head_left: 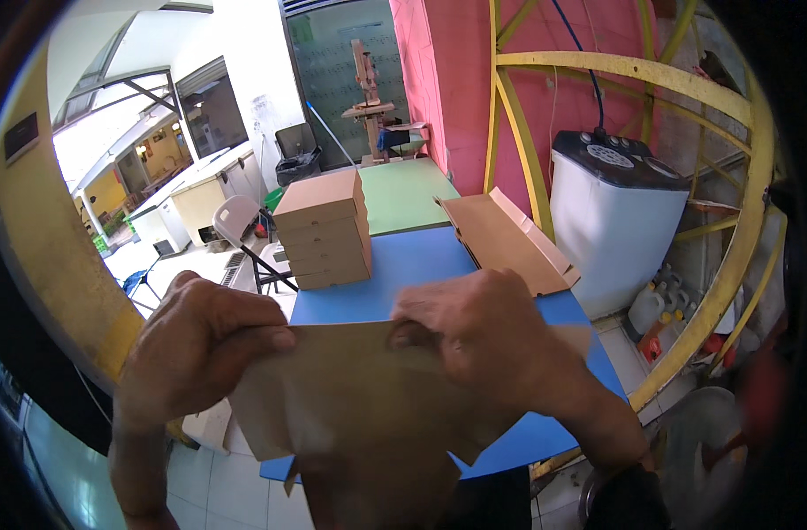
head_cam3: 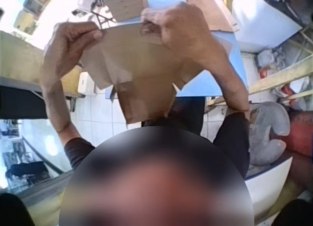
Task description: The person assembles flat cardboard boxes by folding the side flaps and tucking the tabs into slots to form rectangular boxes. They repeat this process for multiple boxes and stack the completed ones on a blue table.
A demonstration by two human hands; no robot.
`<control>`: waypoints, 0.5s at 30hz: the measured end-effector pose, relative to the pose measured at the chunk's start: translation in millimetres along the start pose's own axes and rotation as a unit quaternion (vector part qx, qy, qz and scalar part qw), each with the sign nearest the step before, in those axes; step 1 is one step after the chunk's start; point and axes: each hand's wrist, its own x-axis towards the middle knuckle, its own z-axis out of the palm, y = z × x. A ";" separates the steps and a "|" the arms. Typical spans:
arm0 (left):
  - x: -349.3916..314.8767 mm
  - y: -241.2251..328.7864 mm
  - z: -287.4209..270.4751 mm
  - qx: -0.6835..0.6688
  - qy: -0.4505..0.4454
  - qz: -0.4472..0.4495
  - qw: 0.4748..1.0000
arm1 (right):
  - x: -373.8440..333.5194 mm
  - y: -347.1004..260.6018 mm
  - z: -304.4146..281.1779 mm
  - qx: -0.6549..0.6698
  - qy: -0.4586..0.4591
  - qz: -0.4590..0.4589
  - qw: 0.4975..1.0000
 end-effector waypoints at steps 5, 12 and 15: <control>-7.7 -53.1 -12.2 -0.038 0.032 0.019 0.999 | -26.8 41.3 -7.6 0.011 -0.007 0.045 0.999; -10.6 -175.3 -44.1 -0.199 0.199 -0.100 0.954 | -47.5 95.3 -40.7 0.103 0.157 0.213 0.959; -19.4 -230.9 0.3 -0.298 0.258 -0.181 0.901 | -72.7 94.6 -24.8 0.158 0.166 0.211 0.950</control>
